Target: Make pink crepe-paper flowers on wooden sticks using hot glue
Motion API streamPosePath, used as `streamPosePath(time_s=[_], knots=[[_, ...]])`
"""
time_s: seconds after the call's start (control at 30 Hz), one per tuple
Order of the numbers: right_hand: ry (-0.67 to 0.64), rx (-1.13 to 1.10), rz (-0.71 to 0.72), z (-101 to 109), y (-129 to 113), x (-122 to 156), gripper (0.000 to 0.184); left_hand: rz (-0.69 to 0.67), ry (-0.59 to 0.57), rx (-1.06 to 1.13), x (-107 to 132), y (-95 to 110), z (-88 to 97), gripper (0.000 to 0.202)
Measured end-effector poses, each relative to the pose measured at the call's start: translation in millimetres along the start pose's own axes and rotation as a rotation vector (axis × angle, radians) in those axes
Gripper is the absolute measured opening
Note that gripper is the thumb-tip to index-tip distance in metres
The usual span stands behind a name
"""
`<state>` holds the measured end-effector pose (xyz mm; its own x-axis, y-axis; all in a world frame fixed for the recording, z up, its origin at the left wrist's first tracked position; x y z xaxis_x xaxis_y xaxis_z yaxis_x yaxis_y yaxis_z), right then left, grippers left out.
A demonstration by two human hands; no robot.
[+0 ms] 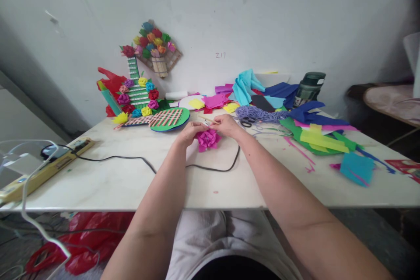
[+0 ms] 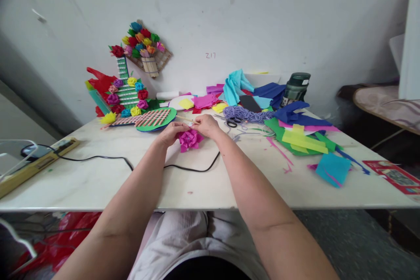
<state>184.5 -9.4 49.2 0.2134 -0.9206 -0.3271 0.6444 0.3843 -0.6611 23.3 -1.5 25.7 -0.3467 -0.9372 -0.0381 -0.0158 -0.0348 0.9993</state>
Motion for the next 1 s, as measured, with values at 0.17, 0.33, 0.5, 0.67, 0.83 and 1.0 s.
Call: streamPosePath(time_s=[0.17, 0.33, 0.5, 0.67, 0.83, 1.0], knots=[[0.021, 0.027, -0.031, 1, 2, -2, 0.016, -0.077, 0.088, 0.018, 0, 2, -0.5, 0.017], [-0.006, 0.006, -0.121, 4, 4, -2, 0.012, -0.401, 0.24, 0.104, -3, 9, 9.3, 0.016], [-0.004, 0.082, -0.152, 7, 1, 0, 0.012, -0.556, 0.36, -0.008, -4, 15, 14.1, 0.025], [-0.007, 0.125, -0.188, 7, -2, 2, 0.012, -0.674, 0.367, -0.221, 2, 25, 4.1, 0.028], [-0.004, 0.161, -0.182, 6, -3, 2, 0.01, -0.704, 0.511, -0.508, 10, 35, -1.5, 0.021], [0.007, 0.213, -0.173, 9, -4, 3, 0.012, -0.641, 0.59, -0.869, 13, 38, 1.1, 0.024]])
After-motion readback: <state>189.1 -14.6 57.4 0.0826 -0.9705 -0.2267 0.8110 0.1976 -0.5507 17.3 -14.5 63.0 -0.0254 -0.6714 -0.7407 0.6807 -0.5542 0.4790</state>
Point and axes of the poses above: each hand's wrist, its own x-axis away from the middle knuckle, its own z-axis out of the back of the hand, y = z × x, the point moved 2 cm from there along -x, towards the middle knuckle, and after that the axes turned 2 degrees about -z, right-handed, at the moved point
